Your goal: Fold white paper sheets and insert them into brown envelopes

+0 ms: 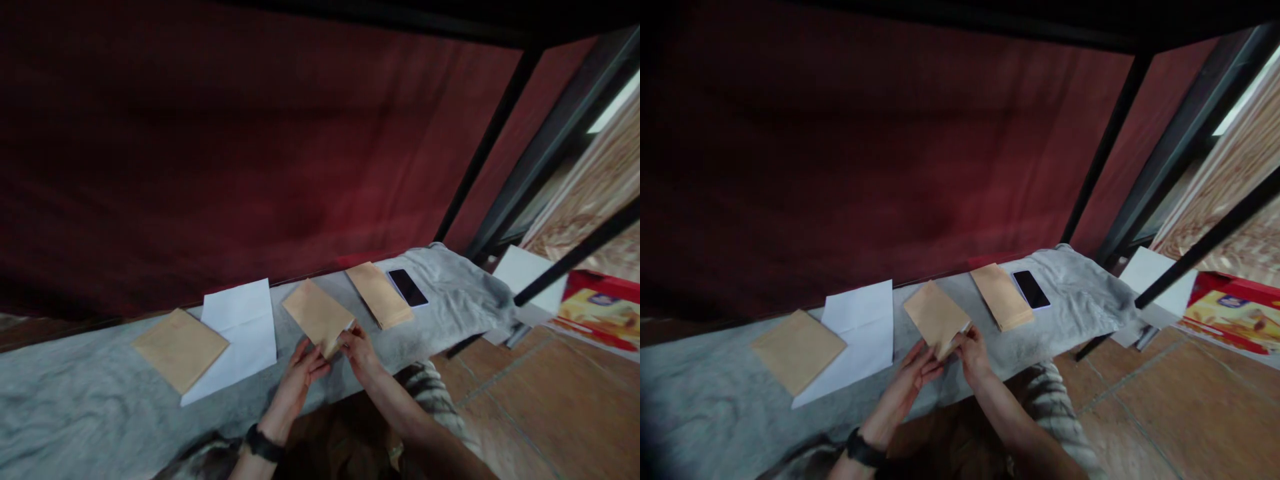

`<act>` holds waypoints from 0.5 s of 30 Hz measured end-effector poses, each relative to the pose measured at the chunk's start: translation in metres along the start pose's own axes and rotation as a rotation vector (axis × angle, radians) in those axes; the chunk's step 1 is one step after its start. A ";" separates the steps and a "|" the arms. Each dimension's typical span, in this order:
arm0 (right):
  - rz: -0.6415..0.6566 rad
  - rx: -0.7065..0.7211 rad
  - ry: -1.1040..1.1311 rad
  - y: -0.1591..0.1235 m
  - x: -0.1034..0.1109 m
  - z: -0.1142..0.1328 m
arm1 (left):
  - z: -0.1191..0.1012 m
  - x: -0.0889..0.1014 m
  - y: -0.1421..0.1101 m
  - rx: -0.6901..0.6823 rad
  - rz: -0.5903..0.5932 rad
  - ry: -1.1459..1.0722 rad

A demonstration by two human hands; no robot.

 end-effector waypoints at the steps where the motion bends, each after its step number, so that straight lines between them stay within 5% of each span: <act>1: -0.008 -0.024 0.025 -0.003 0.000 -0.005 | 0.007 -0.007 0.002 0.025 0.040 -0.046; 4: -0.018 -0.081 0.054 -0.009 0.003 -0.014 | 0.013 -0.015 0.005 0.021 0.066 -0.131; 8: -0.004 -0.129 -0.014 -0.010 0.012 -0.025 | 0.008 -0.002 0.011 0.000 -0.023 -0.115; 15: 0.075 -0.113 -0.268 -0.006 0.031 -0.039 | 0.003 0.024 0.017 -0.021 -0.217 0.239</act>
Point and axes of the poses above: each hand's wrist, its own y-axis towards the middle knuckle, its own x-axis out of the back of the hand, z = x × y, the point moved 10 cm from there along y, towards the middle knuckle, and after that the axes turned 11 degrees about x, right-handed, at the moved point
